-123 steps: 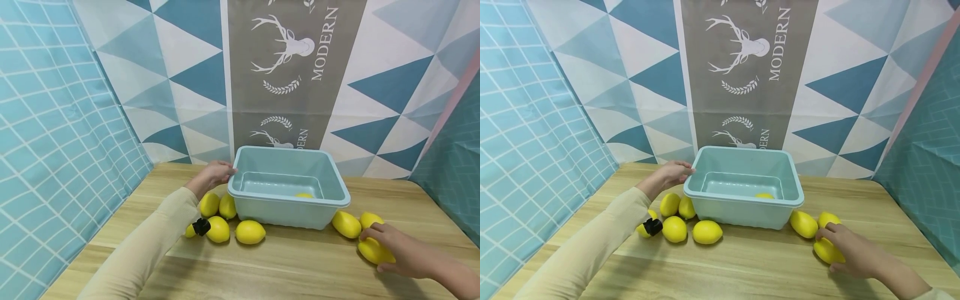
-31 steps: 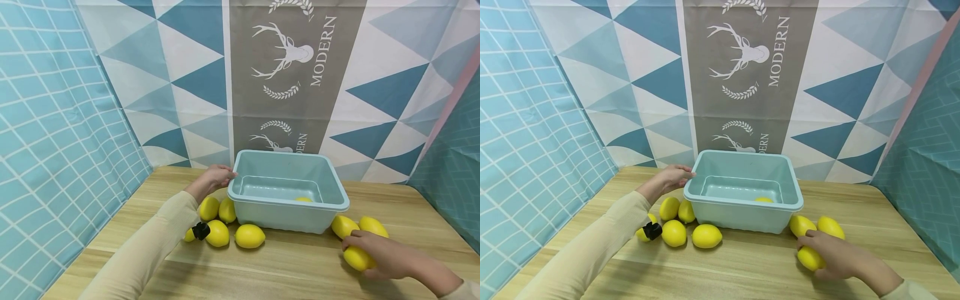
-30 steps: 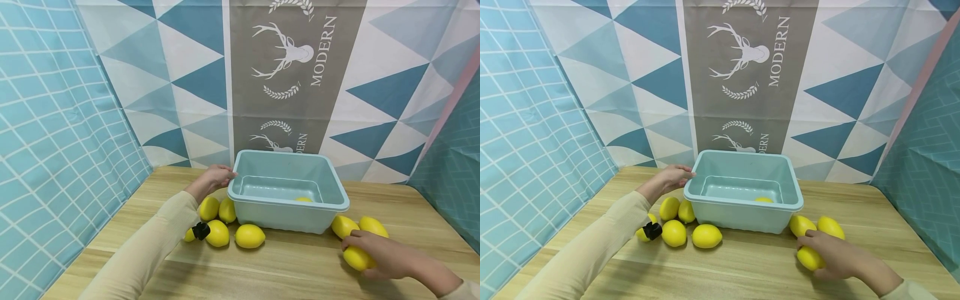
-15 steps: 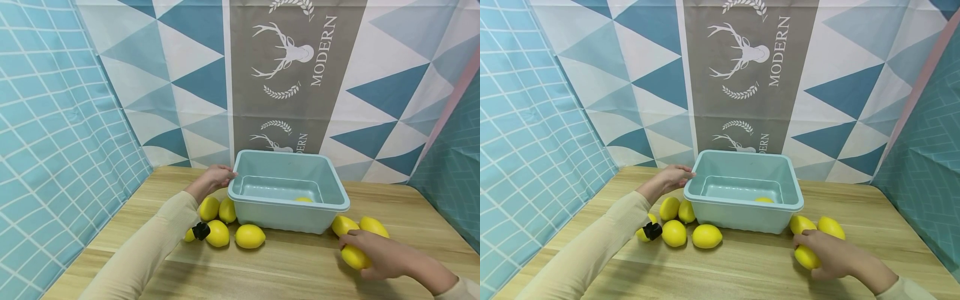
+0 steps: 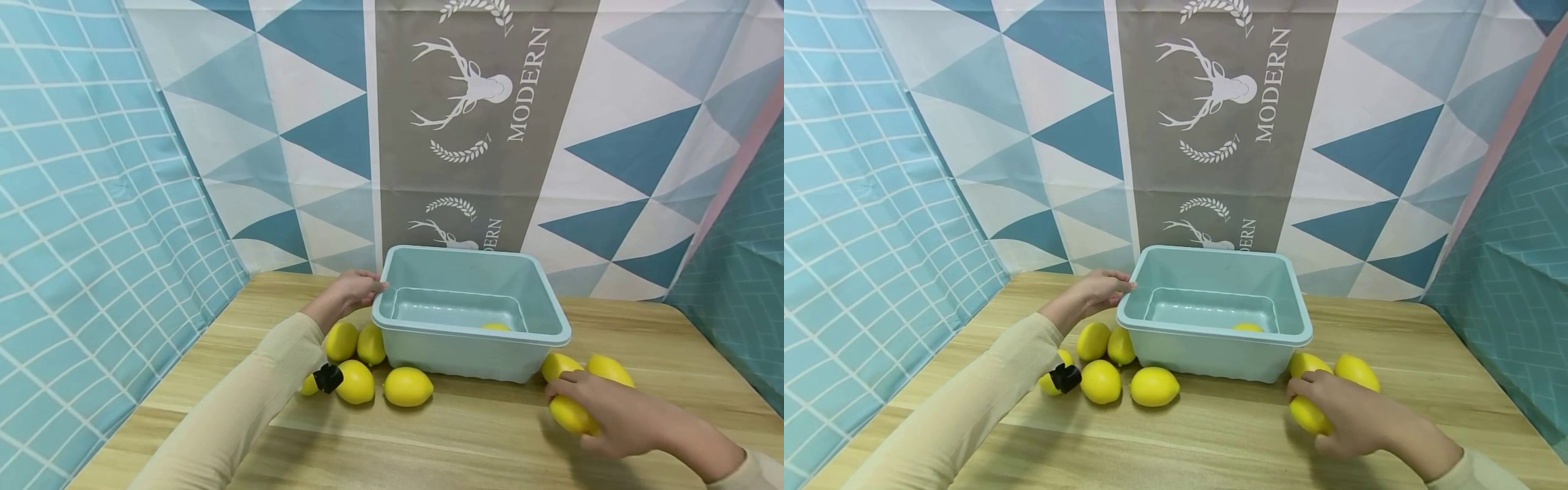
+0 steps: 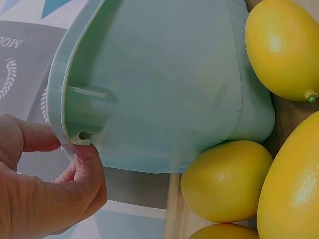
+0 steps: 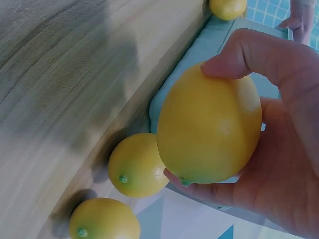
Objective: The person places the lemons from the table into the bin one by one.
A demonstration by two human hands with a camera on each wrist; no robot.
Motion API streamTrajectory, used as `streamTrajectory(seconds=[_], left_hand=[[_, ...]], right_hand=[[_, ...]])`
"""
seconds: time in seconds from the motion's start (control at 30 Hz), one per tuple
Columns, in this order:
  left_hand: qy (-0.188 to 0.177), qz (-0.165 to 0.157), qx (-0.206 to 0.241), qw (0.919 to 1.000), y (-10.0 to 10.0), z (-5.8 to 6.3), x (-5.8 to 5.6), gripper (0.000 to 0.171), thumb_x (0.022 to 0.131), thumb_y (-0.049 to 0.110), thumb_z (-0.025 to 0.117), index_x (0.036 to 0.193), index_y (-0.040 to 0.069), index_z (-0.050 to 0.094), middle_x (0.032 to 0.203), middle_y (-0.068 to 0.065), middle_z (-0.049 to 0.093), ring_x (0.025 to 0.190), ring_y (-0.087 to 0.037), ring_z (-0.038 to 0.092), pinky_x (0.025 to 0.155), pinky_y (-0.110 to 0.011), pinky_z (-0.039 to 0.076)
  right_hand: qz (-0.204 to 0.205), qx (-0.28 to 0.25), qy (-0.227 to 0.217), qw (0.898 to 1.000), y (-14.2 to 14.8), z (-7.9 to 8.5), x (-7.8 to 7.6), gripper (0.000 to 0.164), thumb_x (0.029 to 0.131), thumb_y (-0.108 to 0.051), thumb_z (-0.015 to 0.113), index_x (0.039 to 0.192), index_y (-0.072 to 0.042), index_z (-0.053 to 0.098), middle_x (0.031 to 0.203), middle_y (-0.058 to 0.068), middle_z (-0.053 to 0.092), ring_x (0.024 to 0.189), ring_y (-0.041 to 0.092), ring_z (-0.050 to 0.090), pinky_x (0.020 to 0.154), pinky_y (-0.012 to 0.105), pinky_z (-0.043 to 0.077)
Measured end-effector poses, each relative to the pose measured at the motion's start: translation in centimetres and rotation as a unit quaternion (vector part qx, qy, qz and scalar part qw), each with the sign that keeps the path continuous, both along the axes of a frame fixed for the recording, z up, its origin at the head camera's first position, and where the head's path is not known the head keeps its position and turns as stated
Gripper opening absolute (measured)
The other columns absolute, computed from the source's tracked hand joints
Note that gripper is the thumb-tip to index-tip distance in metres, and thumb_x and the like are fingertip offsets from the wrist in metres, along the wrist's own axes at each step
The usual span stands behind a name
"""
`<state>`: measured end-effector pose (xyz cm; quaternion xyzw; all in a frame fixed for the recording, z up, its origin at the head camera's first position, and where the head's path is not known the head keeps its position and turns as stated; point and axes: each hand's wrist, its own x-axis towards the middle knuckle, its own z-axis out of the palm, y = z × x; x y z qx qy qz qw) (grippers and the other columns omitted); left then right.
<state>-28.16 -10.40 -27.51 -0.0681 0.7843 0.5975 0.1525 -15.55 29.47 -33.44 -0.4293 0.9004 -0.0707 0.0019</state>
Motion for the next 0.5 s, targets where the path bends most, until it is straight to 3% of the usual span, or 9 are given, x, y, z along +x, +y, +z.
streamTrajectory(seconds=[0.2,0.5], left_hand=[[0.001,-0.003,-0.005,1.0000,0.0,-0.1,-0.1,0.041,0.096,0.010,0.055,0.134,-0.003,0.046,0.130,-0.018,0.050,0.096,-0.015,0.056,0.100,-0.031,0.050],[0.005,-0.013,-0.008,0.9999,-0.1,-0.1,0.0,0.043,0.097,0.010,0.054,0.136,-0.003,0.044,0.135,-0.019,0.048,0.107,-0.020,0.056,0.102,-0.032,0.049]], right_hand=[[-0.017,0.001,0.037,0.999,-0.5,0.3,0.3,0.056,0.063,-0.015,0.077,0.113,-0.020,0.053,0.104,-0.013,0.054,0.086,-0.002,0.042,0.066,0.019,0.041],[0.002,-0.019,0.099,0.995,-1.6,1.2,0.5,0.058,0.059,-0.012,0.076,0.110,-0.022,0.051,0.101,-0.018,0.049,0.086,-0.002,0.041,0.066,0.019,0.041]])
